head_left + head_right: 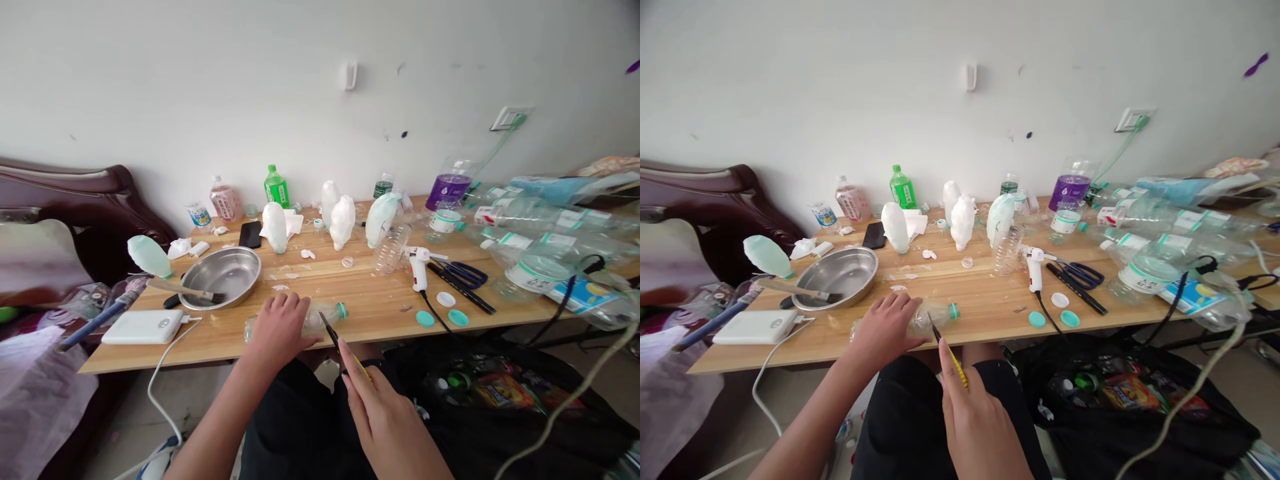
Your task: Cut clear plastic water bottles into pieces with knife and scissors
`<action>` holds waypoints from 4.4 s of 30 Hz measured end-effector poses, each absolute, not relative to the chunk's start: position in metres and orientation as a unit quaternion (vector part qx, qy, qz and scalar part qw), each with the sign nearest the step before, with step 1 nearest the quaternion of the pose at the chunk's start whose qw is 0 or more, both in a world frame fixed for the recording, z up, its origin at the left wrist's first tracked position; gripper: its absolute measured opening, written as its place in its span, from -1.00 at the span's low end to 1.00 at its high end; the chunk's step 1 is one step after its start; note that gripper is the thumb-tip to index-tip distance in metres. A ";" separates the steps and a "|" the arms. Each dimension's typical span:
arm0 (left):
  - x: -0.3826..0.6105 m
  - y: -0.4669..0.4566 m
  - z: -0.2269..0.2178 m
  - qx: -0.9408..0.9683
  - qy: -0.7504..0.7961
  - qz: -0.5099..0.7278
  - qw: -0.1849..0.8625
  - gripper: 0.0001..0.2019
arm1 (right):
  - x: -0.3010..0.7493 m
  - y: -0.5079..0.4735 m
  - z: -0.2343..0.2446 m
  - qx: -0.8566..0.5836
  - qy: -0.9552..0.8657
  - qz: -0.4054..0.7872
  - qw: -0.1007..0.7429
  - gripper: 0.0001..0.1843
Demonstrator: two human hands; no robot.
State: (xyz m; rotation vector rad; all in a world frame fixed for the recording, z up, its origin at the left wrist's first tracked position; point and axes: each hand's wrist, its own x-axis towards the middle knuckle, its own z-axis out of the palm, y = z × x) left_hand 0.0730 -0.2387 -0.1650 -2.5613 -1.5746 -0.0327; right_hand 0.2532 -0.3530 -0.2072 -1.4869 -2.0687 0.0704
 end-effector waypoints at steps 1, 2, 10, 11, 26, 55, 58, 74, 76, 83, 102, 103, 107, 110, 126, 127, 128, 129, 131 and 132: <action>0.074 -0.237 -0.166 -0.847 -0.528 -0.008 0.069 -0.45 | 0.253 -0.352 -0.207 -0.557 -0.777 0.016 0.293 -0.40; 0.075 -0.237 -0.168 -0.842 -0.536 -0.001 0.067 -0.43 | 0.252 -0.351 -0.207 -0.557 -0.777 0.006 0.293 -0.39; 0.080 -0.240 -0.175 -0.826 -0.558 0.028 0.077 -0.23 | 0.249 -0.350 -0.211 -0.565 -0.776 -0.054 0.275 -0.36; 0.080 -0.240 -0.175 -0.826 -0.557 0.025 0.079 -0.23 | 0.250 -0.350 -0.210 -0.565 -0.778 -0.062 0.269 -0.35; 0.080 -0.246 -0.176 -0.828 -0.547 0.022 0.118 -0.33 | 0.246 -0.353 -0.203 -0.586 -0.779 -0.014 0.222 -0.38; 0.082 -0.248 -0.179 -0.822 -0.559 0.014 0.110 -0.35 | 0.229 -0.360 -0.206 -0.639 -0.758 -0.005 0.131 -0.34; 0.082 -0.249 -0.180 -0.822 -0.558 0.011 0.116 -0.36 | 0.226 -0.363 -0.207 -0.644 -0.753 -0.010 0.134 -0.34; 0.082 -0.247 -0.180 -0.820 -0.563 0.013 0.103 -0.40 | 0.231 -0.364 -0.198 -0.639 -0.759 0.036 0.123 -0.42; 0.082 -0.247 -0.180 -0.819 -0.565 0.013 0.101 -0.40 | 0.231 -0.364 -0.198 -0.642 -0.757 0.034 0.119 -0.42; 0.082 -0.249 -0.181 -0.818 -0.565 0.009 0.102 -0.39 | 0.227 -0.365 -0.198 -0.652 -0.755 0.019 0.070 -0.34; 0.081 -0.251 -0.180 -0.822 -0.561 0.008 0.098 -0.30 | 0.217 -0.360 -0.181 -0.653 -0.757 -0.030 0.001 -0.28; 0.081 -0.251 -0.180 -0.823 -0.560 0.009 0.096 -0.28 | 0.216 -0.358 -0.178 -0.652 -0.758 -0.022 -0.003 -0.28; 0.081 -0.250 -0.177 -0.826 -0.556 0.016 0.090 -0.25 | 0.213 -0.355 -0.168 -0.648 -0.762 0.007 -0.013 -0.29; 0.082 -0.251 -0.177 -0.826 -0.554 0.021 0.099 -0.25 | 0.211 -0.356 -0.163 -0.651 -0.758 0.022 -0.025 -0.27; 0.086 -0.259 -0.186 -0.813 -0.571 0.006 0.114 -0.23 | 0.219 -0.350 -0.179 -0.645 -0.762 0.041 -0.038 -0.34; 0.086 -0.258 -0.185 -0.814 -0.570 0.007 0.111 -0.22 | 0.217 -0.352 -0.187 -0.648 -0.760 0.029 -0.035 -0.32; 0.085 -0.256 -0.184 -0.817 -0.567 0.007 0.106 -0.21 | 0.216 -0.355 -0.195 -0.651 -0.759 0.017 -0.033 -0.30; 0.084 -0.254 -0.184 -0.820 -0.563 0.007 0.101 -0.22 | 0.215 -0.357 -0.204 -0.652 -0.758 0.008 -0.029 -0.30; 0.082 -0.249 -0.181 -0.826 -0.557 0.009 0.088 -0.24 | 0.214 -0.362 -0.219 -0.652 -0.758 -0.011 -0.017 -0.30; 0.081 -0.247 -0.180 -0.828 -0.555 0.012 0.082 -0.25 | 0.214 -0.363 -0.225 -0.651 -0.759 -0.020 -0.010 -0.30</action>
